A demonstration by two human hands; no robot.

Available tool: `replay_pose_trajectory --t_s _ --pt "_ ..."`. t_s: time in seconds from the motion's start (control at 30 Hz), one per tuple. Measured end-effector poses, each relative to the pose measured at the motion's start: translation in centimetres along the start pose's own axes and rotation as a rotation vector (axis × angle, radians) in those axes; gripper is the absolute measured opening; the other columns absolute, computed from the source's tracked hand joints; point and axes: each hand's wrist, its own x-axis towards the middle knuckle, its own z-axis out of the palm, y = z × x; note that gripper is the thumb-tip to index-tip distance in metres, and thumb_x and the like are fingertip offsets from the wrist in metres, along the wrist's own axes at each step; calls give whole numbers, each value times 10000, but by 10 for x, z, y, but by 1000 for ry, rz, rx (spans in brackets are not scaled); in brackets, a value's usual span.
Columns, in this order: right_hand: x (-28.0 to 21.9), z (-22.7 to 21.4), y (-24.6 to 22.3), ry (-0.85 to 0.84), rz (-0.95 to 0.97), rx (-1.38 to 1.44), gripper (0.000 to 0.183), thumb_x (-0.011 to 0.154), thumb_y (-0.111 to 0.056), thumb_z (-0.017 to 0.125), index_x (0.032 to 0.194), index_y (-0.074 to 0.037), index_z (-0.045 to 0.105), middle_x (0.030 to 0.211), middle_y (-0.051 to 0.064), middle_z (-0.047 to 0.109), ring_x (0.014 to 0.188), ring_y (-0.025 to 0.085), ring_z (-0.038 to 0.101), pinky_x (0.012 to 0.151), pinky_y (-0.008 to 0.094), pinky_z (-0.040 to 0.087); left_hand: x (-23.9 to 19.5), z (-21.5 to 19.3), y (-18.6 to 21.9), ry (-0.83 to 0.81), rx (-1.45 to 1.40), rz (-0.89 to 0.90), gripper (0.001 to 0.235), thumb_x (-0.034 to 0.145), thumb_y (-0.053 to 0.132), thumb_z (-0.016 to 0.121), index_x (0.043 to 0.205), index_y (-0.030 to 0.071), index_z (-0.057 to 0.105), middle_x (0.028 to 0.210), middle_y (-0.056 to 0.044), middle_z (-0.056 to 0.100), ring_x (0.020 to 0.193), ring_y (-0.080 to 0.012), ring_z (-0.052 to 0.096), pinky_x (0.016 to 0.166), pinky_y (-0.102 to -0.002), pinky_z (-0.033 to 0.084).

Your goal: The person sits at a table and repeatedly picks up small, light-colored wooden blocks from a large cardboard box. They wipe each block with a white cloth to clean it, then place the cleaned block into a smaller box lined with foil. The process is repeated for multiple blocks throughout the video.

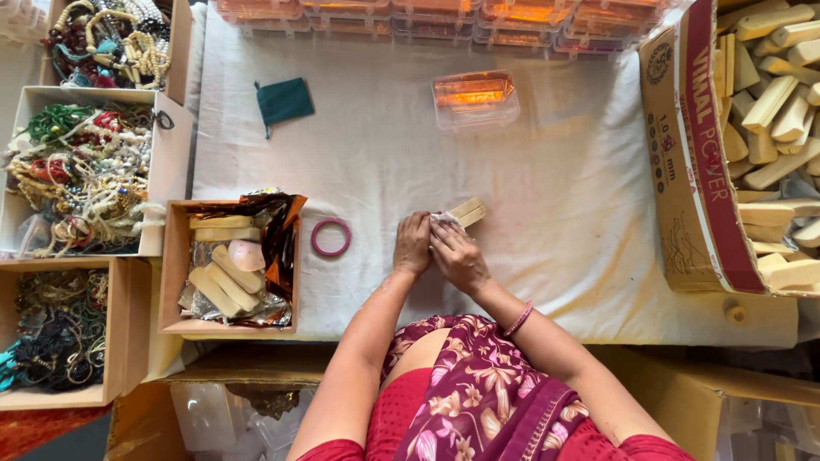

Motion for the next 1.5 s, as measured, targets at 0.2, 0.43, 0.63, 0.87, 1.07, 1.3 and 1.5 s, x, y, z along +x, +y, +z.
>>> replay_pose_trajectory --t_s 0.2,0.43,0.63,0.87,1.07,1.3,1.5 --pt "0 -9 53 -32 44 -4 256 949 -57 687 1203 -45 714 1253 134 731 1218 295 683 1104 389 502 15 -38 28 -31 -125 -33 635 701 253 861 1275 109 631 1225 -86 603 1157 -300 563 1017 -444 425" --pt "-9 8 13 -54 18 -121 476 896 -26 617 1370 -26 661 1436 161 637 1383 317 580 1214 417 403 3 -2 3 -11 -17 -7 613 739 197 837 1304 116 614 1290 -63 602 1214 -283 561 1066 -422 434" --pt "2 -22 23 -27 8 -304 458 905 -209 678 1332 -52 627 1426 154 610 1357 355 505 1168 600 164 15 -37 33 -35 -105 -39 637 701 262 855 1278 125 623 1241 -83 603 1178 -298 560 1028 -445 423" --pt "-31 -14 35 46 219 183 343 924 37 575 1232 -41 703 1362 141 674 1316 283 623 1164 424 433 37 -46 64 -99 116 100 788 673 254 820 1398 73 570 1237 -133 617 1150 -310 577 971 -466 434" --pt "-33 -32 28 205 477 352 358 956 63 557 1273 -40 685 1385 139 658 1305 285 633 1106 363 500 50 25 38 -252 -902 -586 475 966 337 612 1380 104 603 1172 -87 707 1062 -258 666 914 -423 536" --pt "-30 10 42 -267 159 135 770 1011 -467 513 1626 -82 257 1714 143 191 1591 352 131 1257 544 40 25 62 -17 -527 -1724 -1192 422 1032 449 472 1218 141 693 1087 -63 736 954 -238 706 817 -433 595" --pt "-25 31 37 -528 138 44 885 949 -621 469 1641 -145 193 1716 93 126 1585 303 60 1212 587 -65 38 18 3 -524 -1651 -1246 441 1000 529 470 1168 195 704 1074 -34 759 945 -217 730 791 -413 615"
